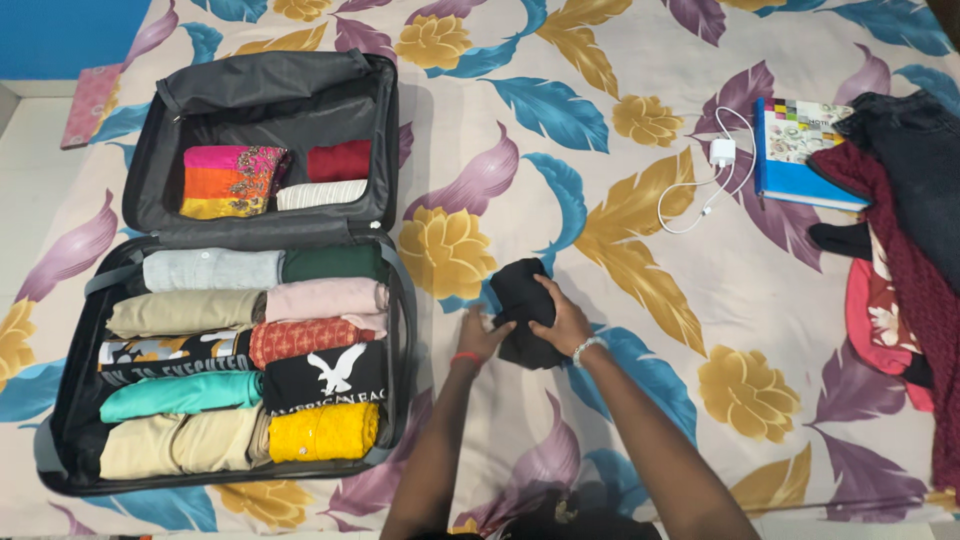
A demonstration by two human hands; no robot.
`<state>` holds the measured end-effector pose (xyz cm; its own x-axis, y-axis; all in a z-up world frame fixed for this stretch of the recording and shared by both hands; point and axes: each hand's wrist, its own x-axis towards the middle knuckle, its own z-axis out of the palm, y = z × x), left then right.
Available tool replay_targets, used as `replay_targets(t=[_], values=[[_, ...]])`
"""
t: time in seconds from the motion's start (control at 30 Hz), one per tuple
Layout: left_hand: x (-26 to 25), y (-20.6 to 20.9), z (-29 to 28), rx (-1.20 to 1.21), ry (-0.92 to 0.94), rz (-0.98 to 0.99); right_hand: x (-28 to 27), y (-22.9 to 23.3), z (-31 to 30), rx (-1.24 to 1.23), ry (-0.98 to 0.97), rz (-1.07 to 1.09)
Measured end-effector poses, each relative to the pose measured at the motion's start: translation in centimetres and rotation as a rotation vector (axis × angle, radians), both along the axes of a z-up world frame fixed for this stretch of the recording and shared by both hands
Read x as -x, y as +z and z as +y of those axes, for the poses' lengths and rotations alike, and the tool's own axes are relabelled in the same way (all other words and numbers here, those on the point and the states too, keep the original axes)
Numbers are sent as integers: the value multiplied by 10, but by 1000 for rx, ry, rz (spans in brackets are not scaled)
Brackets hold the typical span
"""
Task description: The person folds a pair of black leggings, a pair of dark blue jeans, and a red patterned top by hand, placing each folded item into an open suitcase on a bed.
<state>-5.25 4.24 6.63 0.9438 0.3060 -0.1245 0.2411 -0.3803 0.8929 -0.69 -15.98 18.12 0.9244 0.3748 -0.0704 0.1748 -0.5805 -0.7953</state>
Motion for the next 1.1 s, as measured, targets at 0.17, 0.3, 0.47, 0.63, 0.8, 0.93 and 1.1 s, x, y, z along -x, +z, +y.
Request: replay_targets(t=[0.17, 0.3, 0.47, 0.63, 0.8, 0.93, 1.1], values=[[8, 107, 24, -349, -323, -242, 29, 65, -4, 214, 298, -84], [5, 157, 42, -340, -701, -211, 61, 95, 3, 274, 456, -211], [38, 185, 58, 107, -817, 223, 94, 122, 3, 189, 490, -158], [71, 180, 63, 234, -765, 99, 119, 143, 8, 56, 425, -164], [114, 175, 69, 461, -575, -30, 127, 139, 13, -119, 329, -105], [145, 180, 84, 618, -472, -126, 130, 114, 26, -489, 240, -26], [161, 194, 114, 752, -345, -91, 131, 77, 39, -946, 68, 510]])
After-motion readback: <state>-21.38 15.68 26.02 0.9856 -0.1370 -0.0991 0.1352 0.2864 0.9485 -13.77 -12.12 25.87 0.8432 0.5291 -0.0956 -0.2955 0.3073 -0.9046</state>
